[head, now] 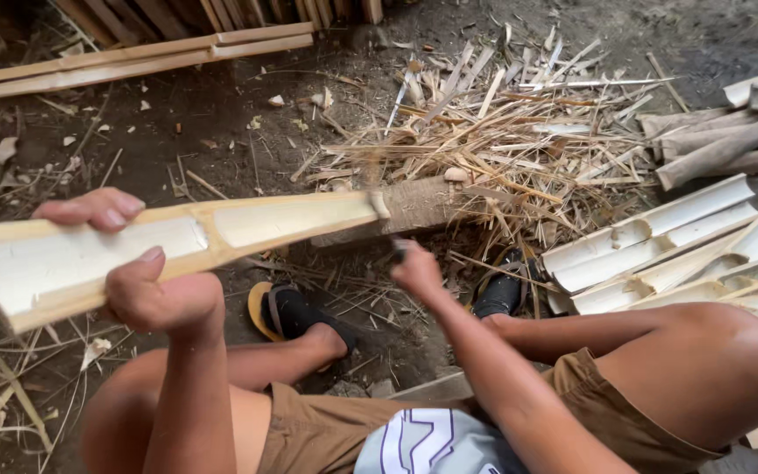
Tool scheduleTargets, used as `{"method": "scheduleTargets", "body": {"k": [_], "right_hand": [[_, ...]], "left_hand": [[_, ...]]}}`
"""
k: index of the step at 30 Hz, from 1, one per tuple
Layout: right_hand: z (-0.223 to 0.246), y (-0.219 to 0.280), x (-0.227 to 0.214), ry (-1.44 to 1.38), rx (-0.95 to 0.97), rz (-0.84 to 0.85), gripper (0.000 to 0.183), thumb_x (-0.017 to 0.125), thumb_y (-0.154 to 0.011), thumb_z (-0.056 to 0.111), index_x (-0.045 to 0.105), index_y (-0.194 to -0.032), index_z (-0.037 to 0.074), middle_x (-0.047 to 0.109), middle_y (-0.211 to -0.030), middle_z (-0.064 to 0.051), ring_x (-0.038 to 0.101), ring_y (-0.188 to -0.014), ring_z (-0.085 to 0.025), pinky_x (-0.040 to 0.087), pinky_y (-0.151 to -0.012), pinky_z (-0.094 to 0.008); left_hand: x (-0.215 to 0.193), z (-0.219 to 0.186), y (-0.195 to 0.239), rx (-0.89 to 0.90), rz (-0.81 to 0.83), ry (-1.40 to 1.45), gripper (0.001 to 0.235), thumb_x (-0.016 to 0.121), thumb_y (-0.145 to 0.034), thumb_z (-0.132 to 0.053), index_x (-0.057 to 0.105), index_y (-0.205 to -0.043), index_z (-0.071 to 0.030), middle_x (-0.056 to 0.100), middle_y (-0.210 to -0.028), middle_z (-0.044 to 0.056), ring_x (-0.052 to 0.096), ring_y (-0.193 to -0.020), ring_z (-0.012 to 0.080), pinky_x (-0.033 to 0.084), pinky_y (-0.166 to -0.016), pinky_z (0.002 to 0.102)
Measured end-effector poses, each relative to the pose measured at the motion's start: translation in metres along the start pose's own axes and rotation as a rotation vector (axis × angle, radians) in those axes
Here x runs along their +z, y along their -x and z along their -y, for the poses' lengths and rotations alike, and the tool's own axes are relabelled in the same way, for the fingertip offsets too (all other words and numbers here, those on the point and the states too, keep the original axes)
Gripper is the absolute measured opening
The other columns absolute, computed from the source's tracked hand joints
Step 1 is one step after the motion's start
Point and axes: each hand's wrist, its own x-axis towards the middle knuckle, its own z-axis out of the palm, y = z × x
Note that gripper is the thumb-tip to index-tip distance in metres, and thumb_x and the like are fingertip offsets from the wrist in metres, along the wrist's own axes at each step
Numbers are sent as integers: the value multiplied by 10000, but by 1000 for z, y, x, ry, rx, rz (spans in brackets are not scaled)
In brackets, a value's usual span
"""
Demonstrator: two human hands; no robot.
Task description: The person sits on the ground and uses a knife to shave and shape a piece of wood. They repeatedly scrape the surface, remove shavings, and adjust the wood's position to continue shaping it.
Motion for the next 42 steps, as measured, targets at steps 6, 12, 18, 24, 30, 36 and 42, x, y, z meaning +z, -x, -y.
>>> {"method": "scheduleTargets", "body": {"k": [6, 12, 18, 24, 30, 36, 42], "right_hand": [[-55, -25, -2, -165, 44, 114, 301, 731, -795, 227, 616, -918, -23, 670, -697, -141, 706, -626, -278, 557, -609, -432], [-22, 13, -14, -274, 248, 74, 324, 680, -782, 256, 616, -968, -2, 637, -709, -102, 644, -573, -272, 511, -524, -449], [104, 86, -70, -233, 144, 121, 476, 499, -1011, 498, 606, -1029, 35, 660, -713, -75, 631, -587, -226, 520, -541, -399], [149, 149, -71, -278, -454, 52, 550, 466, -1008, 562, 609, -1126, 44, 695, -701, -131, 706, -660, -260, 535, -613, -406], [61, 51, -28, 15, -88, -151, 588, 471, -1038, 587, 655, -1081, 30, 699, -816, -236, 673, -806, -451, 511, -710, -512], [67, 80, -29, -96, -134, 76, 581, 449, -915, 596, 625, -1082, 68, 754, -833, -246, 735, -832, -442, 541, -758, -509], [37, 40, -26, 50, 56, -110, 590, 486, -993, 583, 638, -1110, 26, 699, -962, -291, 654, -932, -502, 501, -806, -549]], "left_hand": [[-12, 2, -8, -125, 12, -116, 471, 477, -860, -164, 505, -1290, 25, 567, -987, 117, 546, -914, 226, 512, -863, 366], [-10, -24, -29, -470, 25, 151, 436, 504, -872, -215, 553, -1235, 23, 599, -1060, 166, 604, -939, 274, 519, -944, 453], [10, -29, -11, -391, 134, 173, 621, 474, -1061, -567, 580, -1092, 44, 592, -895, 185, 598, -824, 293, 518, -830, 455], [10, -32, 0, -288, 79, -103, 702, 433, -1042, -696, 532, -1079, -2, 565, -857, 156, 637, -760, 277, 605, -748, 468], [-20, -19, -21, -301, -224, -94, 603, 474, -1066, -599, 312, -1310, -73, 560, -1007, 146, 617, -841, 252, 599, -735, 449], [-24, -9, -25, -279, -208, -62, 582, 525, -1082, -574, 417, -1229, -21, 582, -976, 134, 636, -808, 235, 640, -751, 461], [-30, -10, -28, -243, -221, -145, 498, 630, -1090, -463, 515, -1146, 18, 598, -919, 122, 690, -806, 257, 666, -777, 465]]}}
